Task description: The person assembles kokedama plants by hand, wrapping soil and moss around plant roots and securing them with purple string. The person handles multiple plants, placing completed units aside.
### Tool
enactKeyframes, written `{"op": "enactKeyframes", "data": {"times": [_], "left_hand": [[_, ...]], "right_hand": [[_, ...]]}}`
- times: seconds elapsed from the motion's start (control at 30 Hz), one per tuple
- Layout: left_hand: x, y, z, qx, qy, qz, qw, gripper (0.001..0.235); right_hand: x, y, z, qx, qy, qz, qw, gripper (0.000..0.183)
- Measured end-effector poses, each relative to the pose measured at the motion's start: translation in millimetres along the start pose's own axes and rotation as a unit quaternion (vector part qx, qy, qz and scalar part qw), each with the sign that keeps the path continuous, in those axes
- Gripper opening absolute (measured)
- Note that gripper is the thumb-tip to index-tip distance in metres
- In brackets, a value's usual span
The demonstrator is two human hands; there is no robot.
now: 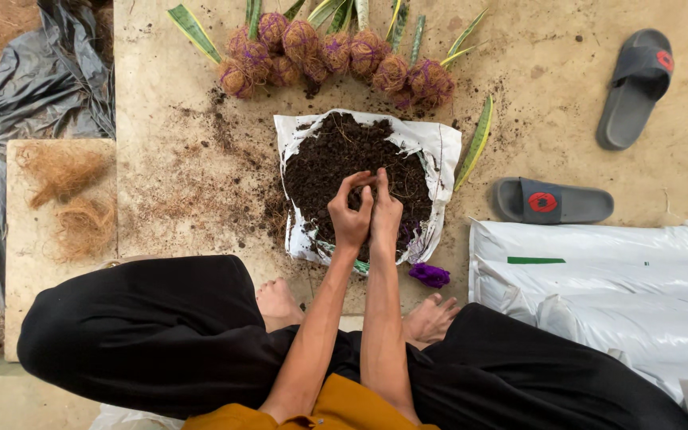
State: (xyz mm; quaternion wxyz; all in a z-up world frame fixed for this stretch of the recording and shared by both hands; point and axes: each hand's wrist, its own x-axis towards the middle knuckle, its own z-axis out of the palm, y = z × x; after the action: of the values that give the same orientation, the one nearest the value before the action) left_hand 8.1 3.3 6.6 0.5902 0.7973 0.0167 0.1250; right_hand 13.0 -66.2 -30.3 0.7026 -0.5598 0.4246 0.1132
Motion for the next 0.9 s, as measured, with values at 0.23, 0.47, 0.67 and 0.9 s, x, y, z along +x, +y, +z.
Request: {"op": "enactKeyframes", "data": {"times": [0.23,0.47,0.67,0.9], "left_hand": [[6,-5,6,-0.145,0.029,-0.334,0.931,0.048],[7,-17,-1,-0.101,0.067,-0.213,0.97,0.045],[6,-13,-3,-0.08,-0.02,-0.096,0.992,0.043],[3,-3,2,-0.014,0.101,-0.111,0.989,0.047]], "right_hand": [[3,-1,9,-0.001,0.009,-0.15,0.989,0.042],[-20,-22,4,-0.082,-0.008,-0.102,0.991,0.058],[-27,-34,1,-0.057,-0.081,0.014,0.995,0.092],[-17,-15,6,0.057,-0.072,-0.084,0.992,0.083]]}}
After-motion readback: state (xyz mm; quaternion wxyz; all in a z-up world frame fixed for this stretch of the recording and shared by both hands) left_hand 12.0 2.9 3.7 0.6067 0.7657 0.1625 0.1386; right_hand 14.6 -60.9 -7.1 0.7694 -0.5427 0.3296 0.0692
